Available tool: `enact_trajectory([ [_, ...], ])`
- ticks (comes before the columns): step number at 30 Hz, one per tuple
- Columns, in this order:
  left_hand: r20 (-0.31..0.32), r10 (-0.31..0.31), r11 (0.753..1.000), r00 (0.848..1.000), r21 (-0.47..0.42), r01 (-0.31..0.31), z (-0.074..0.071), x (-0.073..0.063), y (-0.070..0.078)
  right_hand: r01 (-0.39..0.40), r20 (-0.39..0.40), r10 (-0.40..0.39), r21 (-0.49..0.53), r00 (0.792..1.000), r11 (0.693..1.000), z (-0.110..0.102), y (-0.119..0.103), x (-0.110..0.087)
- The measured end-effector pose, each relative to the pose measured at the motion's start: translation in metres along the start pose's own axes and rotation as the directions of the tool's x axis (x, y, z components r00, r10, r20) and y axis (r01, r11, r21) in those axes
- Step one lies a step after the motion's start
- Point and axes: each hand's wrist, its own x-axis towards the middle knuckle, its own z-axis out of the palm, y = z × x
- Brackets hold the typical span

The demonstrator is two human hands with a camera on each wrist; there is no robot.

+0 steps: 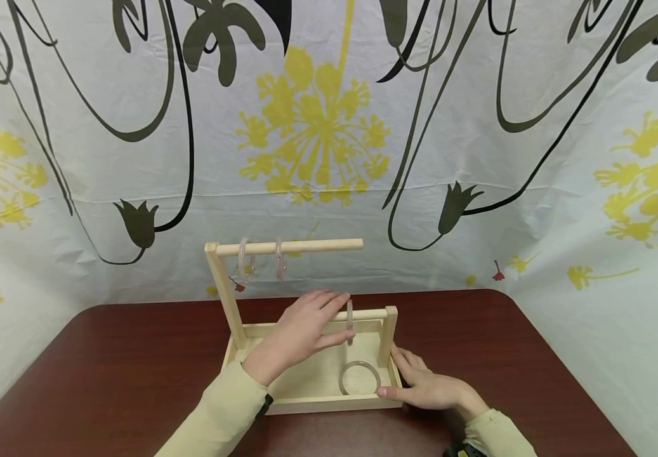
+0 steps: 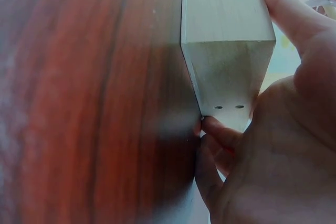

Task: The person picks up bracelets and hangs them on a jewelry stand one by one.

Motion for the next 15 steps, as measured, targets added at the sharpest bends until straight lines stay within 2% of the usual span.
enact_trajectory([
  [8,-0.006,0.009,0.999,1.0,0.045,-0.009,0.0016,0.0044,0.0069,-0.011,0.002,0.011,0.002,1.0,1.0,0.0003,-0.0009,-0.0003],
  [15,0.001,-0.03,0.997,1.0,0.074,0.029,0.0058,0.0068,0.0106,-0.014,-0.003,0.014,-0.003,1.0,1.0,0.0002,-0.0018,-0.0011],
])
